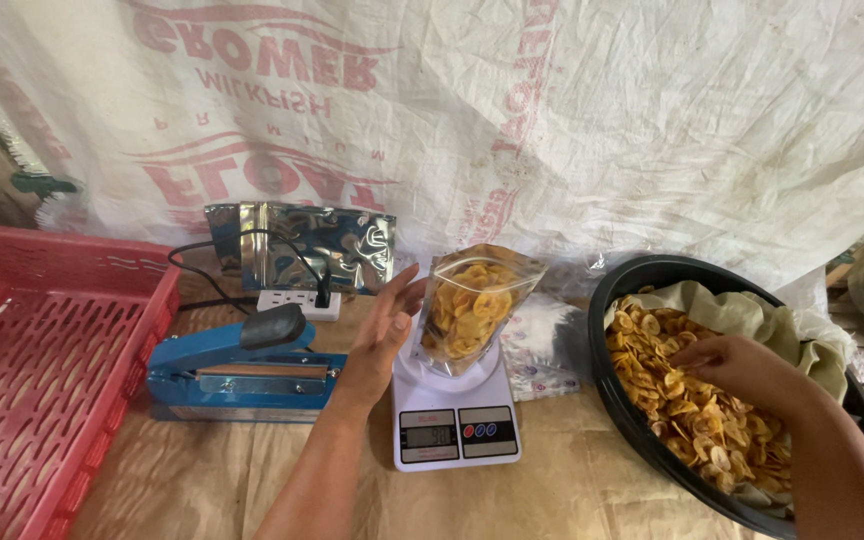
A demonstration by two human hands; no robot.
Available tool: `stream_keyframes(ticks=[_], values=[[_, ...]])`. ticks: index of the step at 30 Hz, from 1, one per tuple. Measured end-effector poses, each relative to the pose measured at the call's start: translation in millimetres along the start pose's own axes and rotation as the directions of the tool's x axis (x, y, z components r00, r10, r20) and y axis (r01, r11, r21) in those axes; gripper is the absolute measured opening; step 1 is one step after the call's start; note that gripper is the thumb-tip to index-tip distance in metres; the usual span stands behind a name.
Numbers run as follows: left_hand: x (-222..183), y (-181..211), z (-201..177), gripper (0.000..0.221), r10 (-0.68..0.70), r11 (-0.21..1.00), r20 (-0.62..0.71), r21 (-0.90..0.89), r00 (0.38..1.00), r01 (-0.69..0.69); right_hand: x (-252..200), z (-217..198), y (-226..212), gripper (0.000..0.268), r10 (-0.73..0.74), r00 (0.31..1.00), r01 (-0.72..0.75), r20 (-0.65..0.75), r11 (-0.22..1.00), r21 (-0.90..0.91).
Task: The person places pieces of dried fruit by hand into a clear plastic bag on a digital scale, then seals the bag using a heat sealer.
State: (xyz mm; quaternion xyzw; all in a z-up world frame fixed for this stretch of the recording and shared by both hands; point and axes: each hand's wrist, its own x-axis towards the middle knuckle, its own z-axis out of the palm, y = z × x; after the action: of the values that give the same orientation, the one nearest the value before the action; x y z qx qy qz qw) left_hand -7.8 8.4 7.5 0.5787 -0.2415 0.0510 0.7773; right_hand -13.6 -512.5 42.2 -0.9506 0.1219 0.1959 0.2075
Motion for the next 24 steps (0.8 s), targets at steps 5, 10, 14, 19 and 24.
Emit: stream_keyframes(ticks=[5, 10, 14, 19, 24], values=[[-0.6, -0.2, 0.7, 0.089, -0.028, 1.0, 0.001, -0.006, 1.0, 0.028, -31.3, -10.0, -44.3, 0.036, -0.038, 0.999, 0.038, -0.027, 0.999, -0.004], [0.0, -3.9, -0.3, 0.088, -0.061, 0.998, 0.008, -0.027, 0.998, 0.061, -95.1, -32.6, -161.1, 0.034, -0.03, 0.937, 0.095, -0.347, 0.98, 0.172], [0.4, -4.1, 1.0, 0.083, -0.04, 0.999, 0.014, -0.013, 0.999, 0.04, -122.6, -39.1, -241.0, 0.03, -0.406, 0.776, 0.516, -0.483, 0.849, 0.115], [1.0, -7.8, -0.6, 0.081, -0.102, 0.995, -0.006, -0.019, 0.995, 0.102, -132.8, -26.8, -313.6, 0.027, -0.653, 0.633, 0.721, -0.415, 0.693, 0.011], [3.3, -14.6, -2.4, 0.081, -0.018, 0.998, 0.032, -0.061, 0.999, 0.02, -134.7, -18.6, -331.5, 0.028, -0.723, 0.553, 0.766, -0.413, 0.636, -0.088]])
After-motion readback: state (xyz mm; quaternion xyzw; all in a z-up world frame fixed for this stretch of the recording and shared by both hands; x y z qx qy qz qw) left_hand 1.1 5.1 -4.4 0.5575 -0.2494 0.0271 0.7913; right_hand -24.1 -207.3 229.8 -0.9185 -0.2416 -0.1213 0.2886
